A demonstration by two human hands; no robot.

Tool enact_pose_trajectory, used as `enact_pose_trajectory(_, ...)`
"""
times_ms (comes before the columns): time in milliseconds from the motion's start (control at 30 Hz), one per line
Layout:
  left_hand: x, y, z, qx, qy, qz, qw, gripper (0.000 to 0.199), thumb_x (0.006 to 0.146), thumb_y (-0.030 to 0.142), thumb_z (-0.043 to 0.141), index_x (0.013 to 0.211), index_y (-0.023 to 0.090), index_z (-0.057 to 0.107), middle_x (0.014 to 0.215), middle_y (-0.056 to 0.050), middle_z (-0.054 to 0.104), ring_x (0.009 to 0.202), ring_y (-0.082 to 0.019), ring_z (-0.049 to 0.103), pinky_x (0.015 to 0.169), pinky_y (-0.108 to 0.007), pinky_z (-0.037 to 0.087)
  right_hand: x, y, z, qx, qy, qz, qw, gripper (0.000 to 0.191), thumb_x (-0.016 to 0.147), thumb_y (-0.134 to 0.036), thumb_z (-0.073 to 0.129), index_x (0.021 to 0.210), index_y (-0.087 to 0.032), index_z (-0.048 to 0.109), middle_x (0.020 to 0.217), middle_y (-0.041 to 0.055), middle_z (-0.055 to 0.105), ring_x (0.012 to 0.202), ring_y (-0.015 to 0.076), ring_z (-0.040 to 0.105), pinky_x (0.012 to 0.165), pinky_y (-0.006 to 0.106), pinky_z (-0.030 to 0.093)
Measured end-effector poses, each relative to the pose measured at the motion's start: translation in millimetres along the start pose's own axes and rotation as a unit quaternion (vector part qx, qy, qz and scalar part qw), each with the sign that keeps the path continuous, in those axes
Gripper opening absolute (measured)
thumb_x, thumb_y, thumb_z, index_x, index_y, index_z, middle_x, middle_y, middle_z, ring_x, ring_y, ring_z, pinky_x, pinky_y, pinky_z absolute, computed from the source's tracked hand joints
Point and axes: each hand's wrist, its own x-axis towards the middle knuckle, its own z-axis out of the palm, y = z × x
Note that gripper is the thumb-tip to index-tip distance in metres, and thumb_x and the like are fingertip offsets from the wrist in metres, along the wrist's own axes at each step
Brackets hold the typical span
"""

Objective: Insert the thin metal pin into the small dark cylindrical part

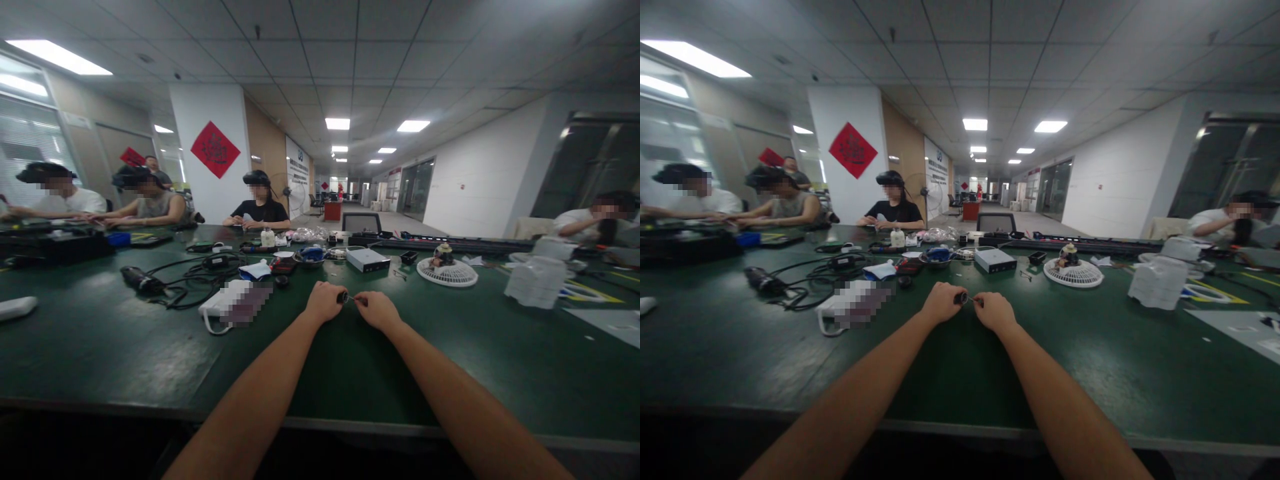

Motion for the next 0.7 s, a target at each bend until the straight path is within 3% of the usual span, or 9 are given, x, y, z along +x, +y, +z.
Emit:
enact_pose_trajectory(433,2.3,-1.3,3.0,0.012,0.028,-0.027,0.999,0.032,0.084,0.021,0.056,0.111,0.028,0.073,0.099,-0.007,0.075,0.101,-0.027,0.064,0.091,-0.041,0.041,-2.7,0.4,-2.6,0.019,-0.033,-0.065,0.997,0.033,0.095,-0.032,0.052,0.120,-0.029,0.074,0.102,0.0031,0.078,0.090,0.0190,0.071,0.081,0.025,0.048)
enact_pose_trajectory(700,0.1,-1.3,2.0,0.009,0.009,-0.002,1.000,0.033,0.083,0.022,0.058,0.111,0.029,0.073,0.101,-0.006,0.076,0.102,-0.027,0.064,0.094,-0.041,0.039,-3.9,-6.8,-3.8,-0.004,-0.003,-0.029,1.000,0.034,0.097,-0.037,0.050,0.121,-0.029,0.073,0.108,0.0058,0.077,0.097,0.0226,0.070,0.085,0.029,0.048)
